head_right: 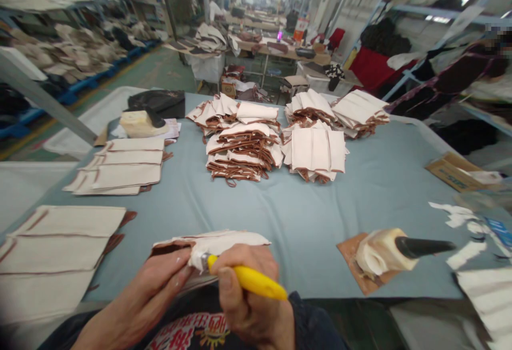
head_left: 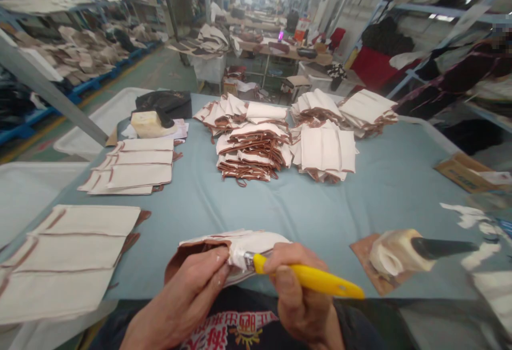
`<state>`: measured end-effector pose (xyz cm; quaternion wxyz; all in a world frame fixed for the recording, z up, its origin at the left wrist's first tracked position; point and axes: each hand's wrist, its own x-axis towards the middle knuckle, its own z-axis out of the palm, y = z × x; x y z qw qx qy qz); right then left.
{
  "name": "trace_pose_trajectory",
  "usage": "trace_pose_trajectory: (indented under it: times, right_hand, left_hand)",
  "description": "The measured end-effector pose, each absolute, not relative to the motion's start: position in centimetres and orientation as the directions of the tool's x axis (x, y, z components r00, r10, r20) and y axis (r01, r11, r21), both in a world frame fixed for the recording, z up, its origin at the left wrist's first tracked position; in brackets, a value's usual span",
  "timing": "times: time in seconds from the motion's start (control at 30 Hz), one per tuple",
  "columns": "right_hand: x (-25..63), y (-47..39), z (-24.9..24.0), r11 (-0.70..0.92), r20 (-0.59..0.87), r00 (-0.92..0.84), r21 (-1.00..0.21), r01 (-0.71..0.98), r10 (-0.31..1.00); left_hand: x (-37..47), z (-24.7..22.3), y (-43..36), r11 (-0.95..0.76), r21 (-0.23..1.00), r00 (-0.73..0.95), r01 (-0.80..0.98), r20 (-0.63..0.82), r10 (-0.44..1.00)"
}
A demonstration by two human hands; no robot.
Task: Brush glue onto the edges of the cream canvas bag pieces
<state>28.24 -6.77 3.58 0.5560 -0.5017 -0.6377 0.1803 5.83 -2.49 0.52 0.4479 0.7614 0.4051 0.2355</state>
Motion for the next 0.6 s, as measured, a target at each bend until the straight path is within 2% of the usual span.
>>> trace_pose_trajectory:
  times: [0.07, 0.1, 0.2, 0.3, 0.4, 0.47, 0.6]
  right_hand:
    - [28.2, -6.2, 3.8, 0.492, 0.582, 0.124, -0.768, 0.41, 0.804]
    - [28.2, -5.8, 3.9, 0.486, 0.568, 0.172, -0.797, 0.358, 0.805]
    - [28.8, -4.8, 4.0, 0.371, 0.371, 0.374, -0.926, 0.076, 0.85]
    - [29.6, -4.2, 4.0, 0.315, 0.258, 0.4, -0.946, -0.081, 0.879]
    - [29.8, -4.2, 4.2, 0.375, 0.326, 0.333, -0.922, -0.093, 0.885]
    - [29.6, -4.1, 4.3, 0.435, 0.402, 0.289, -0.899, -0.058, 0.869]
    - [29.4, -3.3, 4.2, 0.528, 0.567, 0.211, -0.822, 0.213, 0.797]
  left_hand:
    - [6.1, 0.9, -2.1, -0.228, 0.884, 0.591, 0.407, -0.064, 0.804]
    - [6.3, 1.2, -1.7, -0.199, 0.889, 0.572, 0.412, -0.082, 0.816]
    - [6.8, 1.8, -0.5, -0.084, 0.921, 0.483, 0.381, -0.12, 0.868]
    - [7.4, 2.5, 0.8, 0.113, 0.968, 0.508, 0.223, -0.214, 0.834]
    - [7.9, 3.5, 1.6, 0.326, 0.944, 0.523, 0.058, -0.307, 0.795]
    - [8.1, 4.3, 1.7, 0.378, 0.926, 0.522, 0.003, -0.324, 0.789]
    - [8.1, 5.6, 1.5, 0.384, 0.923, 0.549, -0.02, -0.311, 0.776]
